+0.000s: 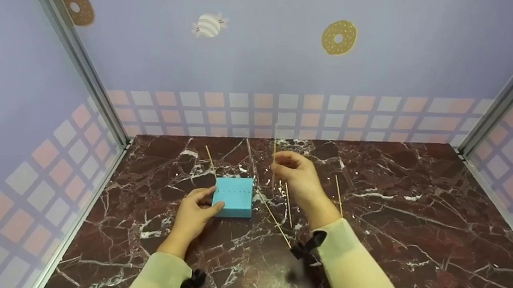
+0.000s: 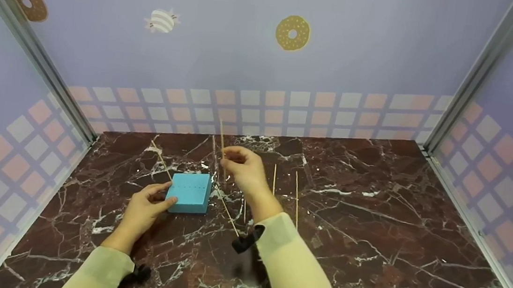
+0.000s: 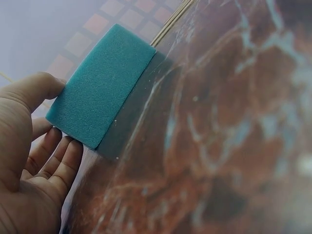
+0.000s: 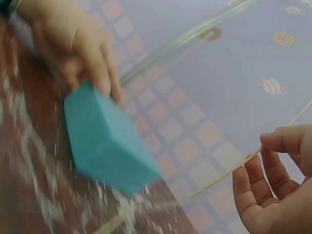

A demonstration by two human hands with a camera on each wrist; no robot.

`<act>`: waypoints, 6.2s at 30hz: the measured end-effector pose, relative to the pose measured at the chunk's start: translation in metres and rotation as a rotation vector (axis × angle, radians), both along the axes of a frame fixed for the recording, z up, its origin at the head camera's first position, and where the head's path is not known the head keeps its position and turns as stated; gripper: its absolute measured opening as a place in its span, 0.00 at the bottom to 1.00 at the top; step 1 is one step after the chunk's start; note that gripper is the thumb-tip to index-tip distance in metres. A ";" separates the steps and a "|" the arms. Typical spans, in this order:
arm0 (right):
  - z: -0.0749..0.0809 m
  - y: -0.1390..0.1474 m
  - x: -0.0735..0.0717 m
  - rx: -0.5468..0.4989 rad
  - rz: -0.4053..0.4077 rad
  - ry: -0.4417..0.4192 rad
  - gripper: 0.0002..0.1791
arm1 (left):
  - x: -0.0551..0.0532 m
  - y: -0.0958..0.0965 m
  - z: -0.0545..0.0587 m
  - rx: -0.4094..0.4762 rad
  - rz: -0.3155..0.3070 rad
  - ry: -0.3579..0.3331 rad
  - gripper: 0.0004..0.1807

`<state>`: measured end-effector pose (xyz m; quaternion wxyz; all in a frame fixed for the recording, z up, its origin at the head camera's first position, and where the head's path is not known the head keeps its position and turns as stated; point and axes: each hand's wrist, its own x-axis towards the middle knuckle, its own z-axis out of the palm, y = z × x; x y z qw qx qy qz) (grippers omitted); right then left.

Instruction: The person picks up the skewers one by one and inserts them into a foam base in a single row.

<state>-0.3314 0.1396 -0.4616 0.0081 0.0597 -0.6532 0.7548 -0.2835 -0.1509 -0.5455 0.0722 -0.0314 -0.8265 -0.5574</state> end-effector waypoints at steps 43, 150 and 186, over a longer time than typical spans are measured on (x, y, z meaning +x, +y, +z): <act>-0.020 -0.095 -0.006 0.138 0.018 0.263 0.13 | -0.003 -0.001 0.003 0.005 0.012 -0.013 0.32; -0.022 -0.047 0.006 0.483 0.086 0.218 0.13 | 0.001 -0.003 0.000 -0.022 -0.006 -0.015 0.32; -0.049 0.153 0.007 0.896 -0.053 0.023 0.29 | 0.001 -0.004 -0.002 -0.011 -0.022 0.007 0.32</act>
